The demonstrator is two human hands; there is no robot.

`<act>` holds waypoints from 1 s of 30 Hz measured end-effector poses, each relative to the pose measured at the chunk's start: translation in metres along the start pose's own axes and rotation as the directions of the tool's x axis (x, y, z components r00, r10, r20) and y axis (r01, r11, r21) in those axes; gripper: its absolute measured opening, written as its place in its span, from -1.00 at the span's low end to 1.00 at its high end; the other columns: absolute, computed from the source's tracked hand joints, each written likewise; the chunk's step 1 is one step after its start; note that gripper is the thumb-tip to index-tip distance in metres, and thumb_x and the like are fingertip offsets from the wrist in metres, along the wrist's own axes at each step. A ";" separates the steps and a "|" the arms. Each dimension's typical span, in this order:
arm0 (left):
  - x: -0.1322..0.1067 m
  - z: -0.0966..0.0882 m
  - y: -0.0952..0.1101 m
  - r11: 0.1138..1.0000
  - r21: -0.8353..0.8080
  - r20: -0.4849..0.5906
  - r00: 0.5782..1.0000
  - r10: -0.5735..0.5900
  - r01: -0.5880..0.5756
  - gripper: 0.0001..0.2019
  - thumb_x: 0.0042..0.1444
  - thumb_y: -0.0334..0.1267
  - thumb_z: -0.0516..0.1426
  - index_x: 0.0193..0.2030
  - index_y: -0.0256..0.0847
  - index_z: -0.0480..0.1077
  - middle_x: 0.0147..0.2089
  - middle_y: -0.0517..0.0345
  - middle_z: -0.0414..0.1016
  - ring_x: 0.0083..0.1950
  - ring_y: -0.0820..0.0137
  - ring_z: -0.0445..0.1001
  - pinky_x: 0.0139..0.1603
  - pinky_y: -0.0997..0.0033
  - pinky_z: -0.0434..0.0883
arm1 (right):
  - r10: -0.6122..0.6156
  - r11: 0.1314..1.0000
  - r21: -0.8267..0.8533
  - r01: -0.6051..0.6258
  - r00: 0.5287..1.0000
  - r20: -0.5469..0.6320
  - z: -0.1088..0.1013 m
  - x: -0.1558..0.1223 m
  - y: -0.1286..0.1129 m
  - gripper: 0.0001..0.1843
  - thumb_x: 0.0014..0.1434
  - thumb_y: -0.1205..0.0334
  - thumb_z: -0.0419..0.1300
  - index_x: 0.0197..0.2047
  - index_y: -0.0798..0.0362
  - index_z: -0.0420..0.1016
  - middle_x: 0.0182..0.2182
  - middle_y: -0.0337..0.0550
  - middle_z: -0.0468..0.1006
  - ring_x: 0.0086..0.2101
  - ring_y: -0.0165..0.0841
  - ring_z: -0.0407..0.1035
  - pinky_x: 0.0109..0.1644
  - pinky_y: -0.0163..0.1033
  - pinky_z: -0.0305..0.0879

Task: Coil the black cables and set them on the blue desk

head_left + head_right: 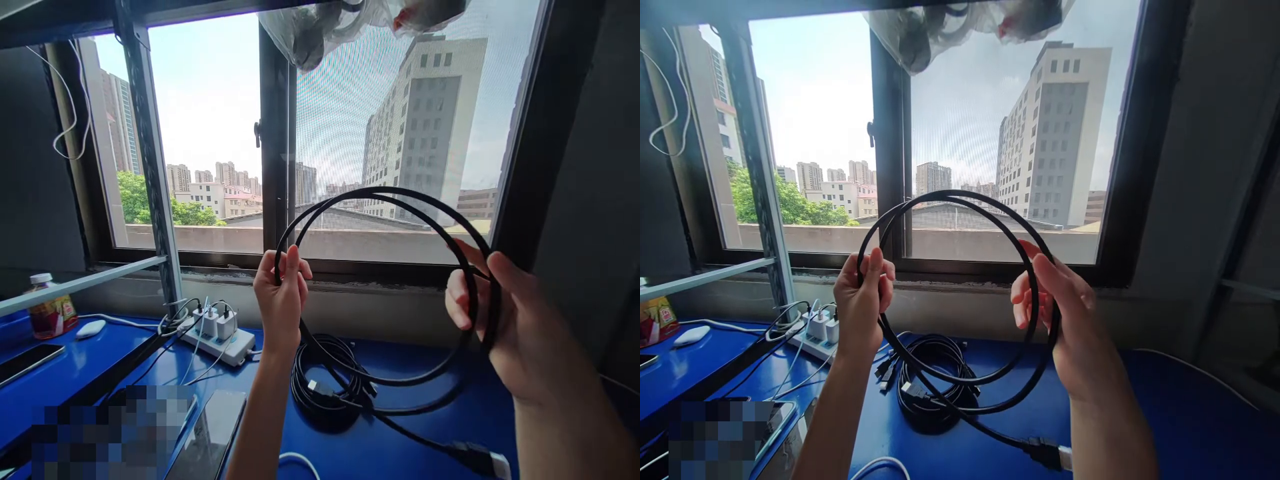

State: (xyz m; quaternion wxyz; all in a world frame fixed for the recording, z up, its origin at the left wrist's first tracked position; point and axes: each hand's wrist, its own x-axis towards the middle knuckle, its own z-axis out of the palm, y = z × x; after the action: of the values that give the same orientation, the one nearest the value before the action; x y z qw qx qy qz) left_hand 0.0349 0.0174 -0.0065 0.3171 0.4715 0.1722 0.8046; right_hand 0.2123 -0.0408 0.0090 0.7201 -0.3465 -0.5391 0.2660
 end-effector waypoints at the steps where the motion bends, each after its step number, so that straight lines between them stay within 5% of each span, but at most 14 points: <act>1: 0.000 0.000 0.000 1.000 0.015 0.011 1.000 0.014 -0.014 -0.50 -0.15 0.06 0.26 -0.59 -0.21 0.04 -0.68 0.40 0.23 -0.79 0.73 0.00 -0.83 0.69 -0.14 | -0.004 0.998 -0.058 0.004 1.000 0.005 -0.001 0.000 0.000 -0.41 -0.32 -0.26 0.33 -0.33 0.01 0.45 -0.80 -0.39 0.16 -0.77 -0.49 0.08 -0.77 -0.38 -0.10; 4: -0.002 0.001 0.003 0.996 0.072 0.117 0.992 0.046 -0.055 -0.52 -0.10 0.03 0.24 -0.58 -0.21 0.03 -0.69 0.39 0.24 -0.79 0.72 0.02 -0.83 0.69 -0.12 | 0.042 0.992 -0.124 -0.040 0.999 0.012 -0.002 -0.001 0.004 -0.45 -0.31 -0.17 0.37 -0.29 0.02 0.50 -0.84 -0.44 0.09 -0.78 -0.52 0.05 -0.75 -0.40 -0.10; 8: -0.008 0.002 0.011 0.982 0.183 0.227 0.974 0.008 -0.051 -0.58 0.02 -0.02 0.16 -0.57 -0.20 0.04 -0.66 0.38 0.27 -0.79 0.72 0.03 -0.81 0.69 -0.06 | 0.078 0.997 -0.022 -0.078 0.997 0.002 -0.002 -0.003 0.003 -0.55 -0.35 -0.13 0.39 -0.41 -0.03 0.52 -0.88 -0.50 -0.03 -0.85 -0.61 -0.22 -0.78 -0.41 -0.33; 14: -0.012 -0.002 0.018 0.868 0.485 0.256 0.933 -0.254 0.103 -0.55 -0.15 -0.01 0.26 -0.25 -0.18 0.17 -0.61 0.35 0.35 -0.68 0.52 0.33 -0.67 0.60 0.24 | -0.048 0.994 0.094 0.052 0.998 -0.035 -0.018 -0.007 -0.012 -0.64 -0.34 -0.10 0.41 -0.42 -0.15 0.58 -0.91 -0.50 -0.20 -0.87 -0.63 -0.38 -0.77 -0.32 -0.44; 17: -0.016 -0.001 0.016 0.727 0.670 0.210 0.900 -0.382 0.152 -0.56 -0.15 0.14 0.20 -0.44 -0.21 0.23 -0.62 0.28 0.33 -0.69 0.51 0.32 -0.68 0.58 0.21 | -0.157 0.980 0.103 0.169 0.981 -0.116 -0.019 -0.011 -0.016 -0.72 -0.25 -0.08 0.39 -0.39 -0.25 0.57 -0.85 -0.48 -0.30 -0.84 -0.61 -0.45 -0.75 -0.27 -0.49; 21: -0.023 0.006 0.010 0.530 0.819 0.236 0.713 -0.660 0.220 -0.37 -0.07 0.33 -0.03 -0.79 -0.21 0.12 -0.80 0.16 0.19 -0.78 0.50 0.21 -0.75 0.55 0.13 | -0.184 0.970 0.111 0.217 0.952 -0.246 -0.008 -0.018 -0.014 -0.81 -0.14 -0.10 0.34 -0.39 -0.33 0.55 -0.77 -0.41 -0.37 -0.78 -0.54 -0.44 -0.69 -0.21 -0.45; 26: -0.024 0.008 0.004 0.485 0.838 0.318 0.500 -0.806 0.250 -0.33 -0.11 0.38 -0.04 -0.85 -0.22 0.18 -0.81 0.15 0.17 -0.79 0.52 0.18 -0.75 0.57 0.16 | -0.130 0.964 0.186 0.192 0.945 -0.301 0.000 -0.022 -0.012 -0.87 -0.07 -0.05 0.32 -0.40 -0.30 0.53 -0.74 -0.39 -0.24 -0.75 -0.52 -0.38 -0.66 -0.19 -0.39; 28: -0.021 0.005 0.001 0.498 0.834 0.395 0.372 -0.840 0.237 -0.29 -0.06 0.38 -0.10 -0.83 -0.23 0.27 -0.77 0.09 0.25 -0.75 0.50 0.24 -0.68 0.57 0.24 | -0.135 0.954 0.213 0.209 0.940 -0.313 0.002 -0.019 -0.013 -0.78 -0.22 -0.07 0.40 -0.48 -0.25 0.52 -0.79 -0.42 -0.19 -0.77 -0.56 -0.36 -0.67 -0.19 -0.40; 30: -0.020 0.003 -0.004 0.535 0.812 0.502 0.187 -0.844 0.234 -0.24 0.02 0.35 -0.22 -0.78 -0.22 0.38 -0.70 0.01 0.35 -0.66 0.46 0.33 -0.61 0.56 0.30 | -0.136 0.939 0.251 0.234 0.925 -0.354 0.005 -0.015 -0.012 -0.67 -0.42 -0.05 0.46 -0.52 -0.20 0.51 -0.84 -0.47 -0.11 -0.81 -0.60 -0.34 -0.69 -0.21 -0.44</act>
State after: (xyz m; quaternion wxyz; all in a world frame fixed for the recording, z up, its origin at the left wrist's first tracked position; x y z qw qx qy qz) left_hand 0.0460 0.0072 -0.0203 0.4785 0.7764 0.3783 0.1585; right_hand 0.2032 -0.0583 0.0111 0.8652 -0.2248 -0.3960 0.2098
